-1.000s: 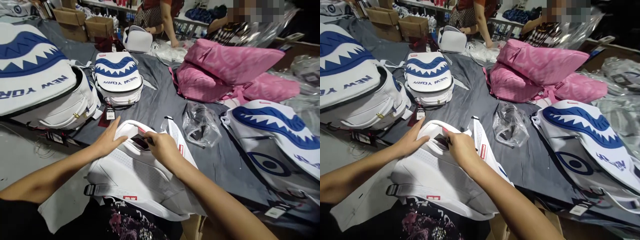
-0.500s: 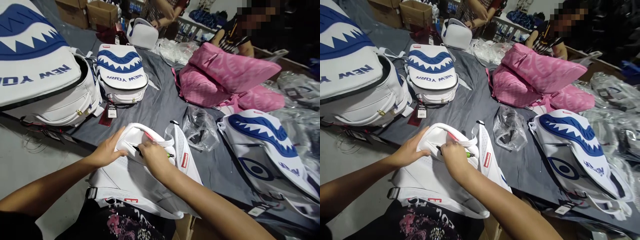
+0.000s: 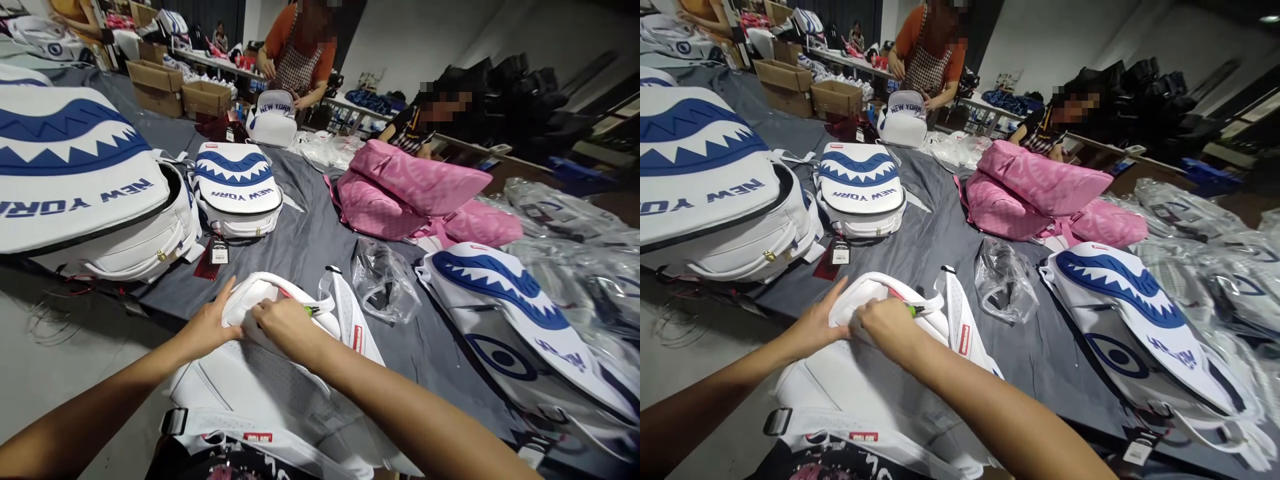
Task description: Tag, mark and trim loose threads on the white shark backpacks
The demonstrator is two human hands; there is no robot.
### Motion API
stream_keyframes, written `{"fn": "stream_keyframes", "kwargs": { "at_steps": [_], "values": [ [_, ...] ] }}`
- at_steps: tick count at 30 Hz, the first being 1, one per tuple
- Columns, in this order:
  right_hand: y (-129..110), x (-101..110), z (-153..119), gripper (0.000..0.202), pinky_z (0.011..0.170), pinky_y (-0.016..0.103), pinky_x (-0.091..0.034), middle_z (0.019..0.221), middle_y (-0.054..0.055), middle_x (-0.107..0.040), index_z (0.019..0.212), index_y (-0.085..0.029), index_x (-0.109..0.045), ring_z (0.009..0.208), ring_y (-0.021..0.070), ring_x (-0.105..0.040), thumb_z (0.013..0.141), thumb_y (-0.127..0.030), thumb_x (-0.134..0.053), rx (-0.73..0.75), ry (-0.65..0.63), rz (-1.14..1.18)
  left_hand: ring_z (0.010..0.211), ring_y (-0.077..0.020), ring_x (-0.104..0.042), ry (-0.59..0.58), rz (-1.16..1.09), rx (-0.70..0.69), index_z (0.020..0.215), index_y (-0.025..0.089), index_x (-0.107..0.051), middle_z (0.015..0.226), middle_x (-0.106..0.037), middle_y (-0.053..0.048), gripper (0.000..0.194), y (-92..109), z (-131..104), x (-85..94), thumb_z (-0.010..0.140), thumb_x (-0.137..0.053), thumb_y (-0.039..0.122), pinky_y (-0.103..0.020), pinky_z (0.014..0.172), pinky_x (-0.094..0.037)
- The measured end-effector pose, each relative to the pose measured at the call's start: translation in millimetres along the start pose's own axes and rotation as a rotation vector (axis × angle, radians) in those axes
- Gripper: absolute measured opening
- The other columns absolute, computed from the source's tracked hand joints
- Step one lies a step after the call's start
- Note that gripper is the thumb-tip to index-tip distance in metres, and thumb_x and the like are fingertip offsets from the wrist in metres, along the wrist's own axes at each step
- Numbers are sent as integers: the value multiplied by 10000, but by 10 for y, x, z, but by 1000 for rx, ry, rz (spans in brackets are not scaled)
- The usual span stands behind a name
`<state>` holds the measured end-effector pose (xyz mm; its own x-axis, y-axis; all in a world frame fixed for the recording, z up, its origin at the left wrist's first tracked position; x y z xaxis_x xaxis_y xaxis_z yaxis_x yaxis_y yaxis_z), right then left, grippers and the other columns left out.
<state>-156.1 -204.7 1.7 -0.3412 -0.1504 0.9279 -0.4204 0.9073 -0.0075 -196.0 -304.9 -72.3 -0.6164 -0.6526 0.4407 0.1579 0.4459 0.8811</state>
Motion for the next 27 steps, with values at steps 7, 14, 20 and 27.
{"fn": "stream_keyframes", "kwargs": {
  "at_steps": [7,14,20,27],
  "values": [
    [539,-282,-670,336,649,308,-493,861,183,-737,924,-89,-713,820,281,-730,792,92,-462,-351,-266,-106,931,-261,-678,-45,20,69,1187,201,-606,988,-732,-39,496,58,56,-31,736,-710,379,-321,781,-478],
    [375,-664,-1669,206,645,298,-502,838,95,-731,935,-177,-708,748,238,-715,876,-147,-513,-655,-302,499,930,-247,-688,-106,152,-152,1145,223,-640,980,-743,-37,393,828,-102,-176,790,-716,375,-292,751,-474],
    [474,-604,-2138,638,545,270,-527,1210,154,-660,1358,-209,-551,894,254,-697,767,-439,-621,-733,-128,1183,800,-125,-685,-113,307,-722,1009,181,-679,892,-740,-12,213,2921,-299,208,906,-508,106,-225,711,-464],
    [758,-652,-1822,510,471,245,-527,1123,107,-607,1179,-201,-585,872,216,-620,715,-406,-639,-714,-91,1276,1371,-360,-462,-251,591,-409,1539,186,-242,1536,-406,-202,939,2459,394,-356,805,-655,602,-447,1016,-459]
  ]
}}
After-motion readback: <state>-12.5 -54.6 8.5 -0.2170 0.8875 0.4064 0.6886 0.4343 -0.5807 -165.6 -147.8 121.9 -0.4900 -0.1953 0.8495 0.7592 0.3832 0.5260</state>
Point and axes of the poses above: each hand's wrist, its own z-axis towards the middle knuckle, its own x-axis out of the back of the hand, y = z × x, the point moved 9 cm from there along z, towards the middle knuckle
